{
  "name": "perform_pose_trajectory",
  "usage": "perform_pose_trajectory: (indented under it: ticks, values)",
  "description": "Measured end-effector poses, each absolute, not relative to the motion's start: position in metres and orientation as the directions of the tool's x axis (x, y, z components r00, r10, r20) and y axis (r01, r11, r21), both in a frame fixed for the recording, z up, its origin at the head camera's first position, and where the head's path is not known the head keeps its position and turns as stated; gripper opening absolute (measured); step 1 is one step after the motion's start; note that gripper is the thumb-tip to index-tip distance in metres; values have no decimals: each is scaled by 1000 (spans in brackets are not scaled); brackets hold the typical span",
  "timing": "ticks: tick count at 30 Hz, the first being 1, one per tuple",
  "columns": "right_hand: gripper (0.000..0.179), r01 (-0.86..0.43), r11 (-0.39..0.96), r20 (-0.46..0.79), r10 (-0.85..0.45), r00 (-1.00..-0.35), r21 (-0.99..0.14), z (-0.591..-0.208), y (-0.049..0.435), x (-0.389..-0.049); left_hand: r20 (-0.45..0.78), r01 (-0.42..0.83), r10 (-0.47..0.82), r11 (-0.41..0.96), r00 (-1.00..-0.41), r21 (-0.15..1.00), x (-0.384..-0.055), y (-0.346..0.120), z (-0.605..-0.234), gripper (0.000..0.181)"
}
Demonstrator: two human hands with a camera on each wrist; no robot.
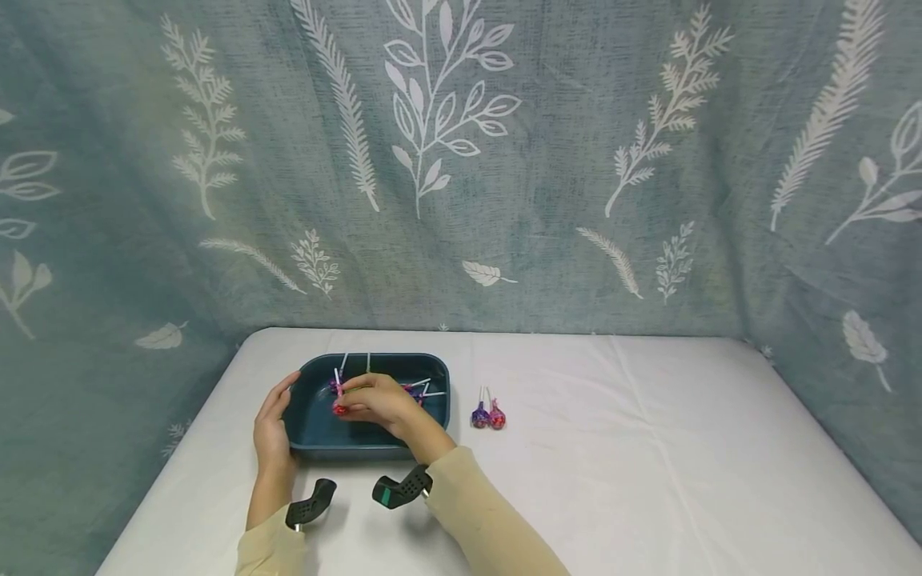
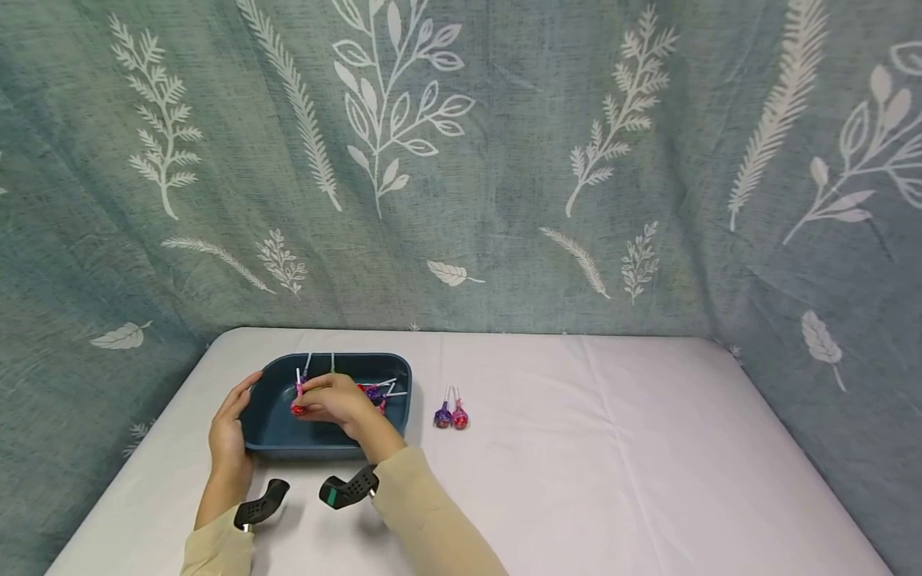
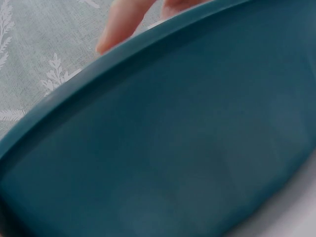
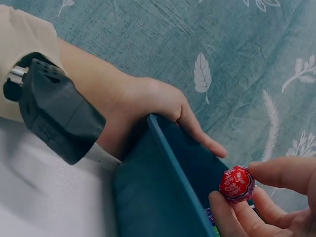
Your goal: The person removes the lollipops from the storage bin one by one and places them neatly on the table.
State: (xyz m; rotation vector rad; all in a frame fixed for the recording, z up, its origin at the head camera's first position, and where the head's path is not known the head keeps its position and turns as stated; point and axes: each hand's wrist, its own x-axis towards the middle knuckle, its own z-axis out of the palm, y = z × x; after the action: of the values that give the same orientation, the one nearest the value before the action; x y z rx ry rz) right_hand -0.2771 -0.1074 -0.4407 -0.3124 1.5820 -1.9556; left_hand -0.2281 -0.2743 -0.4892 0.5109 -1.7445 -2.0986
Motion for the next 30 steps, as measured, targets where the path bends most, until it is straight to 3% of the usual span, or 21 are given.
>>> perform_pose_trajectory:
  ticks: [8,24,30]
  values:
    - [28,255,-149,-130,-563,-816,-955,-434,-84,-271,-32,53,-504,-154,-863,987,-228,-273,-487,44]
    - [31,56,11,-55,-458,-887,-998,-426,-37,-257,-35,56,-504,-165,-863,985,-227,-275,-489,43]
    - [37,28,-1,-25,-460,-888,-1000,-424,-20,-250,-31,67,-503,-176,-864,982,-227,-274,-489,43]
